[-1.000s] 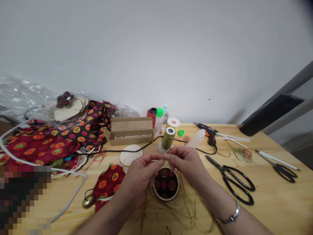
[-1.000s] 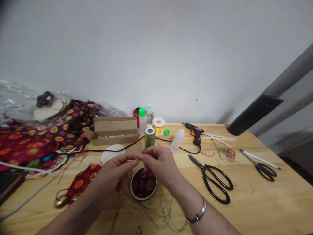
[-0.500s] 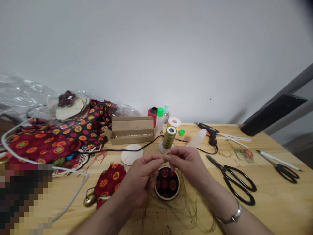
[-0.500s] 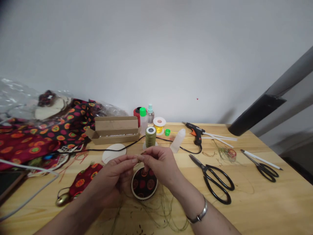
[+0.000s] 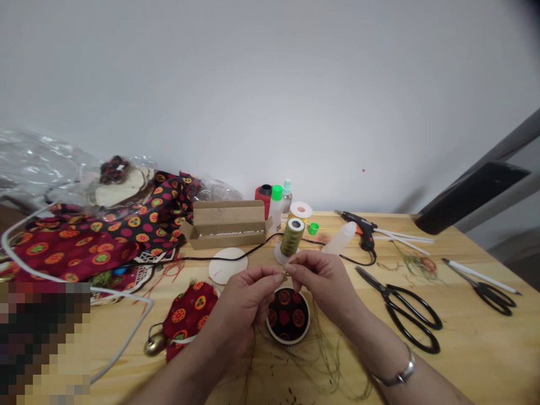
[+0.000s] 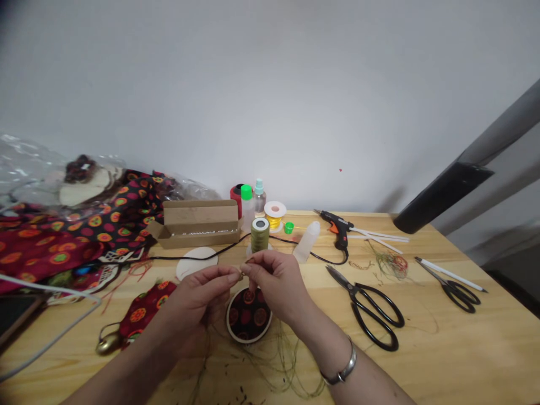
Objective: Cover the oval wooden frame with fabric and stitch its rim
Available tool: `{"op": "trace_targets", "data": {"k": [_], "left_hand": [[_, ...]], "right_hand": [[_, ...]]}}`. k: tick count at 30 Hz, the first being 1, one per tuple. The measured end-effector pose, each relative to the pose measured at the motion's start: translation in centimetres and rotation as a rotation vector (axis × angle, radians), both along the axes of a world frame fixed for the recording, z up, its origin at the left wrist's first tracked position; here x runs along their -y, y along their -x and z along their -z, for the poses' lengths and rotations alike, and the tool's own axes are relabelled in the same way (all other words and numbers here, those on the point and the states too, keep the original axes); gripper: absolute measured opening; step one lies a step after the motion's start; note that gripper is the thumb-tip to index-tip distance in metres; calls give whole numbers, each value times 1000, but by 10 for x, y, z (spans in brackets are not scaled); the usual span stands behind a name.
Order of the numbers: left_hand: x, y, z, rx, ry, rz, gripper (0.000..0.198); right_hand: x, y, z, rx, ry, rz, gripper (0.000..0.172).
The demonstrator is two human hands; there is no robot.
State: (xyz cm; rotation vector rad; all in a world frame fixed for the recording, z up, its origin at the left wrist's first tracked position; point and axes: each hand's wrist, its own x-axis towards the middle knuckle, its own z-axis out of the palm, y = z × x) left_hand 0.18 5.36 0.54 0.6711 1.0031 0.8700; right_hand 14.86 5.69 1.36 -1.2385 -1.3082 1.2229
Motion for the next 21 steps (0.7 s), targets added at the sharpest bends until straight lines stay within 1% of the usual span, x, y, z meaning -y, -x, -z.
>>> {"op": "trace_targets", "data": {"k": [6,12,17,21], "left_hand": [[0,-1,-4,-87,-85,9,21],[2,-1,-6,-70,-107,36,19],[3,0,-5,-88,-107,30,25],[3,0,-3,-43,-104,80,24]], "right_hand": [[0,-1,0,63,-18,20,14],[0,0,-4,85,-29,60,14],[0,-1,-3,77,-35,59,13],[1,-2,-3,91,-49,53,13]]}}
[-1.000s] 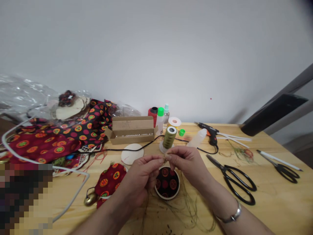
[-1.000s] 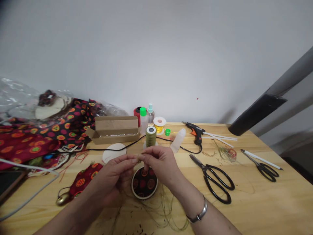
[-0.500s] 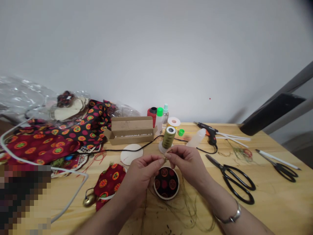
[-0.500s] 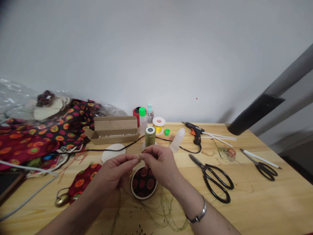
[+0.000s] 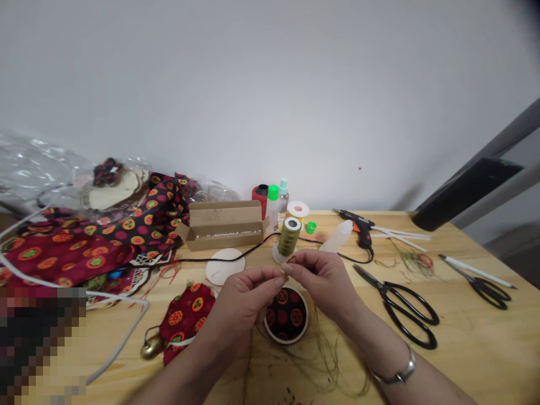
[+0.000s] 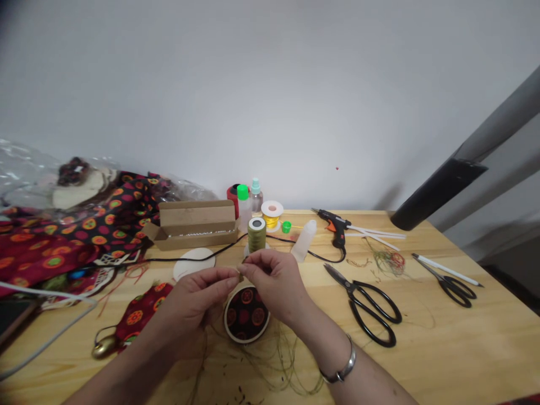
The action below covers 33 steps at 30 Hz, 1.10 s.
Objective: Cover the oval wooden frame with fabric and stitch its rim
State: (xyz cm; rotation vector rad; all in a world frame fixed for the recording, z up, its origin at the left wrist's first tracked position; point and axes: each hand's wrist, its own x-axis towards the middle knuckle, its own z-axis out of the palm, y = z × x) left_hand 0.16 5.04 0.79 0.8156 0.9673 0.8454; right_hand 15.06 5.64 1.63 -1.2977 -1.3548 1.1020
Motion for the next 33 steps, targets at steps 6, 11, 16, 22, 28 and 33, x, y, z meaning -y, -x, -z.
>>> {"op": "trace_targets", "data": {"k": [6,11,16,22,28,33], "left_hand": [[-2,0,2,-13,-5,32,21],[-1,-1,0,16,32,57,19],[0,0,1,33,37,35,20],[-1,0,2,23,38,-9,27],[-1,1,2,34,31,26,26],[0,0,3,27,19,43,27]], "right_hand": [[1,0,0,0,-7,6,12],[1,1,-3,11,-7,14,13],[1,0,-2,-14,-5,20,13],[0,-1,-1,-77,16,16,15],[0,2,-4,-172,137,-9,20],[0,1,-5,-226,164,-9,22]]}}
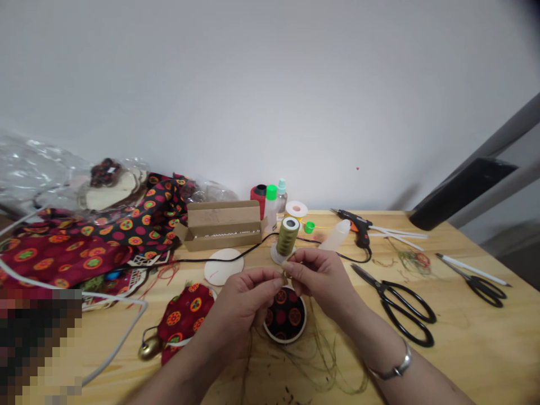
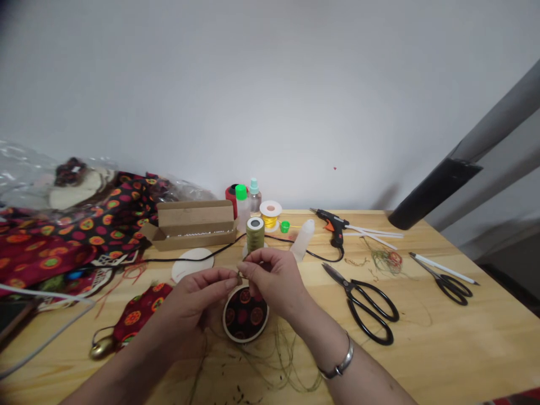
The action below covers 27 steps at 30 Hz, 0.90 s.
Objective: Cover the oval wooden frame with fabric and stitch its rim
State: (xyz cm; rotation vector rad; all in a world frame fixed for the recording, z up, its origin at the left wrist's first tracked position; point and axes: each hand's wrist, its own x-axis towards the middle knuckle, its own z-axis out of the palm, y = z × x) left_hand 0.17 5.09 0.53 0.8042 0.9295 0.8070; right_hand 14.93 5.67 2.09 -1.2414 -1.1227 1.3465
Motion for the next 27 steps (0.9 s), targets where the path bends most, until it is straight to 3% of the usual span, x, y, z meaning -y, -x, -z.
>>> {"op": "trace_targets", "data": {"k": [10,17,27], "left_hand": [[-2,-1,0,-2,17,-14,23],[-2,0,2,18,27,7,22],[-2,0,2,2,10,10,25]], "right_hand": [[-1,-2,3,36,-31,0,18],[-1,-4,1,145,-157,24,14],[-1,-4,2,108,-140,13,15]]}}
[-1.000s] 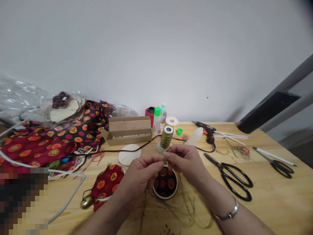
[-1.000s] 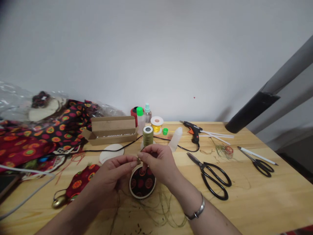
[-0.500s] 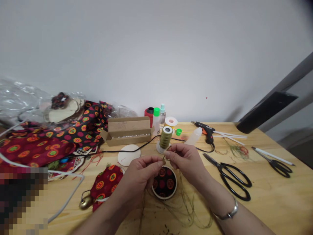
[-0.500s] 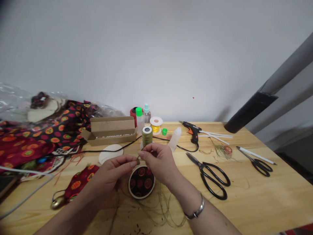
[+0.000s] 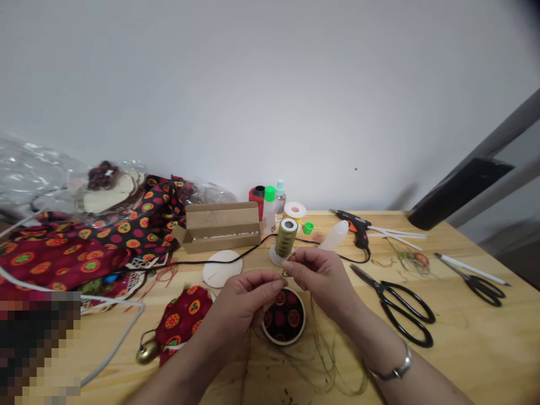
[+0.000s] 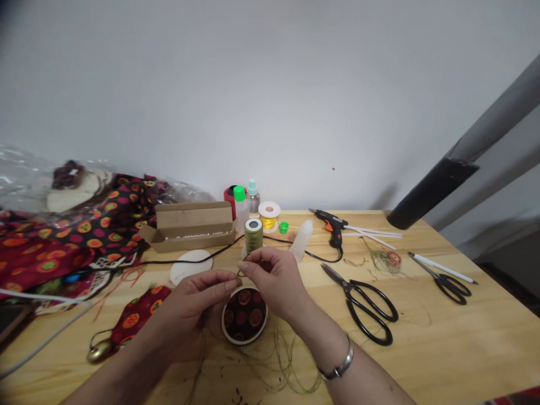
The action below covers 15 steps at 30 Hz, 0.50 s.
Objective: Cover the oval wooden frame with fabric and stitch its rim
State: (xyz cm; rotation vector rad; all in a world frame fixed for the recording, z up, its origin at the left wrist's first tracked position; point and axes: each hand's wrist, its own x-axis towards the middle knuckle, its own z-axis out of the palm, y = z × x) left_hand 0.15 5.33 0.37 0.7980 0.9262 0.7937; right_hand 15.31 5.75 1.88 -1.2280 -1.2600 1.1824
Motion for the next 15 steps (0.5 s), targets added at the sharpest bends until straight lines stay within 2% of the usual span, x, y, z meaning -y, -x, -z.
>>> {"op": "trace_targets", "data": {"k": [10,15], "left_hand": [[1,0,-2,9,21,-12,26],[1,-1,-5,-26,25,-5,24]], "right_hand": [[0,-1,-4,31,-23,39,13],[0,-1,-1,26,-12,16,12]]}}
